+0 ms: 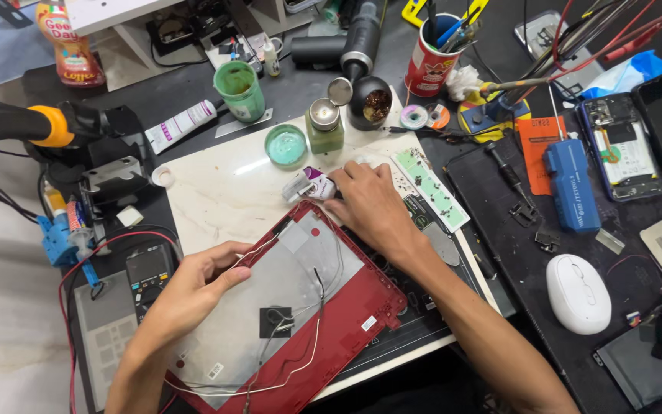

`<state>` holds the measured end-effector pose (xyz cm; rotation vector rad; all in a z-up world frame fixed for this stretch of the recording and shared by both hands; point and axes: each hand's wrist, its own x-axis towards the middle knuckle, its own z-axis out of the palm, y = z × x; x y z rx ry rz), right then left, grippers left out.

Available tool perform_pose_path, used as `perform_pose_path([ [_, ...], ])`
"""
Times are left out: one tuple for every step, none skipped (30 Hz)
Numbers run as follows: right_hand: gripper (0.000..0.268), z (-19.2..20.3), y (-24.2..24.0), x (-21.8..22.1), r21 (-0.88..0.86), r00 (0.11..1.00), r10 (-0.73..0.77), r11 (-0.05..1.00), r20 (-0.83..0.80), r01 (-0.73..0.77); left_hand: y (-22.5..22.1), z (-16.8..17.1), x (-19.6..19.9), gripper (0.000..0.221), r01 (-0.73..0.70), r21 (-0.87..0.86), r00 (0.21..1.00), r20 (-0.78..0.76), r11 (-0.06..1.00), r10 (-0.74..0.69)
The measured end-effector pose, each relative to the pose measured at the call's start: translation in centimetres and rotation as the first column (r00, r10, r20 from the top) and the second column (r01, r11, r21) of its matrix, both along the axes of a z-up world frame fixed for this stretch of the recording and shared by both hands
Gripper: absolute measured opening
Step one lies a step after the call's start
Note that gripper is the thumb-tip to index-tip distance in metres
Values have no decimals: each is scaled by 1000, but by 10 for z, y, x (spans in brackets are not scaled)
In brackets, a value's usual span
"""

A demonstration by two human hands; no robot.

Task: The person manipulates a red laptop screen panel by hand and with tweezers, routing internal wires and adjusting components within the frame.

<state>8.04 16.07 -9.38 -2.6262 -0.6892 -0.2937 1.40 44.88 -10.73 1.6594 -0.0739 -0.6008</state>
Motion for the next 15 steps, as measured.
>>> perform_pose_path([
  [39, 1, -4, 1, -14, 1000, -4, 1000, 7, 4, -2, 0, 1, 34, 8, 8, 1000, 18, 1000, -8],
  [39, 4, -10, 2, -28, 1000, -8, 1000, 13, 9, -4, -1, 4, 34, 16, 16, 999, 35, 1000, -16],
  [40, 6, -18, 2, -41, 1000, -11, 999, 15, 11, -6, -2, 3, 33, 22, 25, 999, 47, 999, -23],
  [39, 10, -29, 2, -30, 998, -59, 998, 6, 59, -8, -3, 4, 33, 31, 26, 999, 44, 999, -32],
  [39, 14, -44, 0, -19, 994, -107, 994, -5, 107, -11, -3, 6, 33, 40, 28, 998, 39, 999, -41],
  [40, 21, -62, -4, -47, 988, -157, 986, 4, 157, -13, -2, 7, 33, 49, 30, 998, 34, 998, -50],
  [41, 29, -82, -6, -74, 978, -206, 976, 22, 207, -17, -1, 9, 33, 58, 57, 998, 26, 997, -59],
  [41, 35, -97, -5, -24, 962, -274, 961, -7, 274, -20, 1, 11, 34, 66, 85, 998, 18, 994, -68],
  [41, 39, -112, -3, 22, 940, -339, 940, -37, 340, -26, 3, 14, 34, 74, 110, 997, 12, 991, -76],
  [40, 41, -124, 0, -2, 923, -384, 923, -9, 384, -34, 4, 18, 34, 86, 102, 995, 44, 991, -91],
  [40, 40, -134, 2, -24, 904, -428, 903, 19, 428, -42, 4, 23, 34, 99, 96, 992, 74, 990, -107],
  [39, 37, -141, 4, -44, 881, -470, 881, 48, 472, -50, 5, 27, 34, 112, 90, 987, 105, 990, -121],
  [40, 33, -147, 7, -23, 877, -480, 877, 37, 481, -58, 5, 32, 34, 125, 95, 986, 97, 988, -134],
  [40, 28, -151, 10, -2, 872, -490, 872, 25, 490, -67, 5, 37, 34, 137, 99, 985, 89, 986, -146],
  [40, 23, -154, 13, 22, 866, -501, 866, 15, 500, -72, 6, 43, 34, 151, 106, 984, 83, 983, -160],
])
